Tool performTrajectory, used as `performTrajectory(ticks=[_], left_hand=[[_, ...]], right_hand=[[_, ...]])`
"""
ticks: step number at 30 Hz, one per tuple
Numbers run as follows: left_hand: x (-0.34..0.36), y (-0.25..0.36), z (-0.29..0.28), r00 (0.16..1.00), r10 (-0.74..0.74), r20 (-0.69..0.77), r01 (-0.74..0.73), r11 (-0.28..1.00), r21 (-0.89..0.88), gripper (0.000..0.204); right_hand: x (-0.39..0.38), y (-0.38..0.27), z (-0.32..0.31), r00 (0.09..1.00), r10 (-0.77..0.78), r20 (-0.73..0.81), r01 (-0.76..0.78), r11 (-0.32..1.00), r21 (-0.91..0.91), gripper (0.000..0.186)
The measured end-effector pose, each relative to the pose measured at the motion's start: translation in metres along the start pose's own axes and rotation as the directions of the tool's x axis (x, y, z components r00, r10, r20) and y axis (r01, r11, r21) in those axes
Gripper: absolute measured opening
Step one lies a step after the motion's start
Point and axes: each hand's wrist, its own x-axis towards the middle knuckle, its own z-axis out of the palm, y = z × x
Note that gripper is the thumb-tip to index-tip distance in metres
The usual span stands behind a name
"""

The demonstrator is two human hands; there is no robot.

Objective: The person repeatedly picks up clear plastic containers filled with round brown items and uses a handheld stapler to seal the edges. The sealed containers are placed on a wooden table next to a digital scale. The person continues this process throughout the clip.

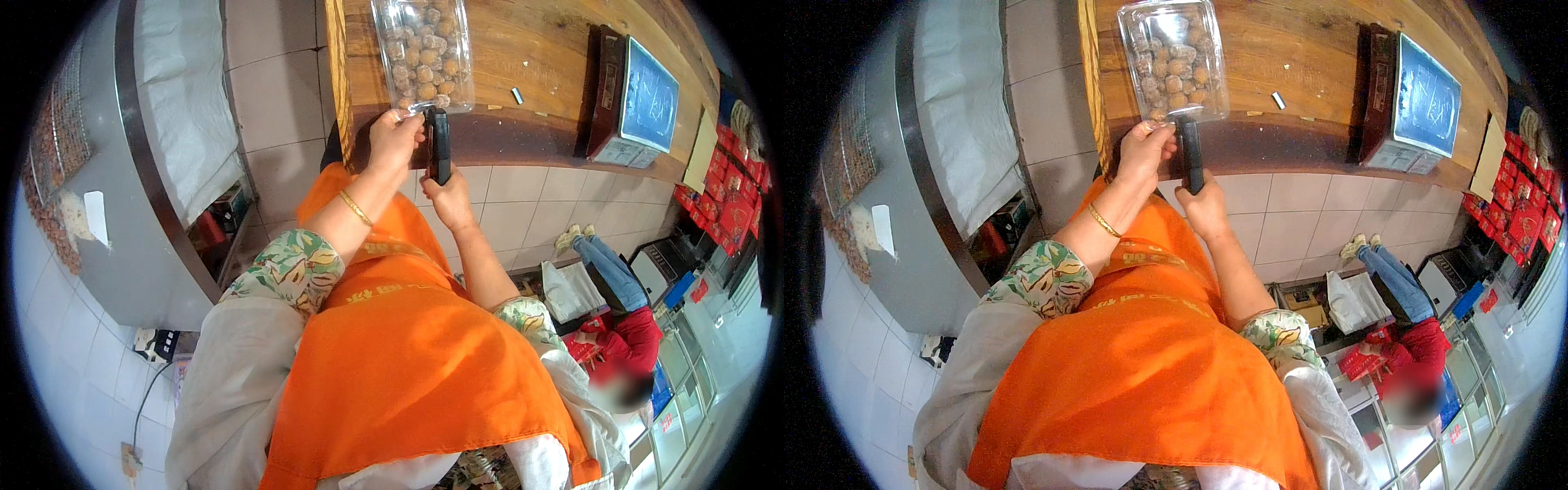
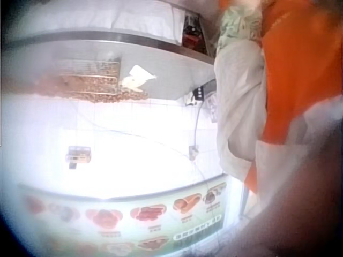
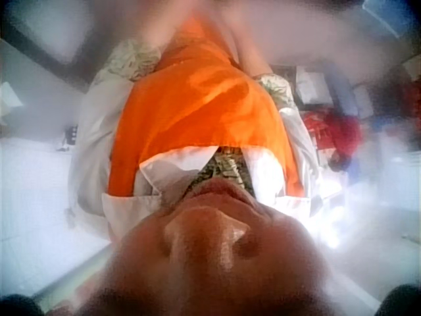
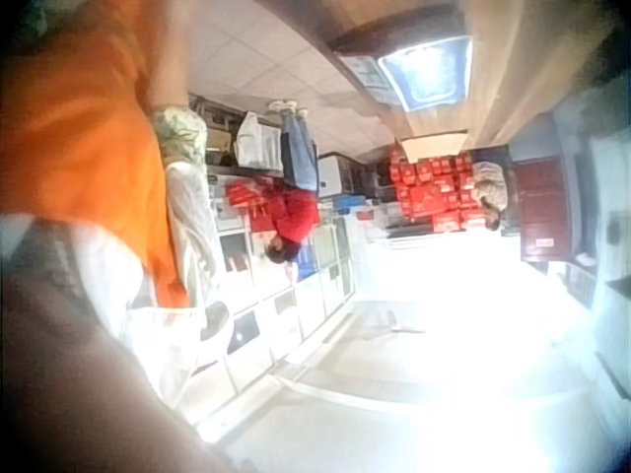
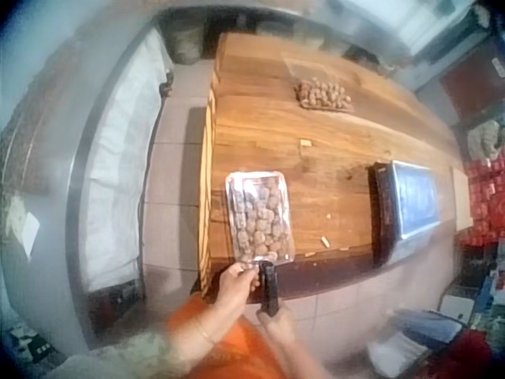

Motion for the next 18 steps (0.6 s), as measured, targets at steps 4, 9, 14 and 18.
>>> performTrajectory(ticks=[4,9,14,18], left_hand=[[0.002,-0.003,-0.001,1.0,0.015,0.013,-0.015,1.0,0.015,0.011],[-0.003,0.002,0.003,0.999,-0.021,0.029,0.021,1.0,0.01,0.01],[0.0,0.008,0.004,1.0,-0.002,-0.011,0.002,1.0,-0.004,0.01],[0.001,0.016,0.004,1.0,-0.025,-0.017,0.025,1.0,0.011,0.011]], right_hand=[[-0.002,-0.012,-0.001,0.996,0.062,-0.067,-0.07,0.99,-0.126,0.024],[0.0,-0.006,-0.004,0.978,-0.142,-0.15,0.079,0.928,-0.364,0.018],[0.001,-0.013,-0.006,0.997,0.082,-0.013,-0.083,0.994,-0.069,0.026],[-0.011,-0.047,-0.009,0.984,0.166,0.055,-0.17,0.982,0.077,0.025]])
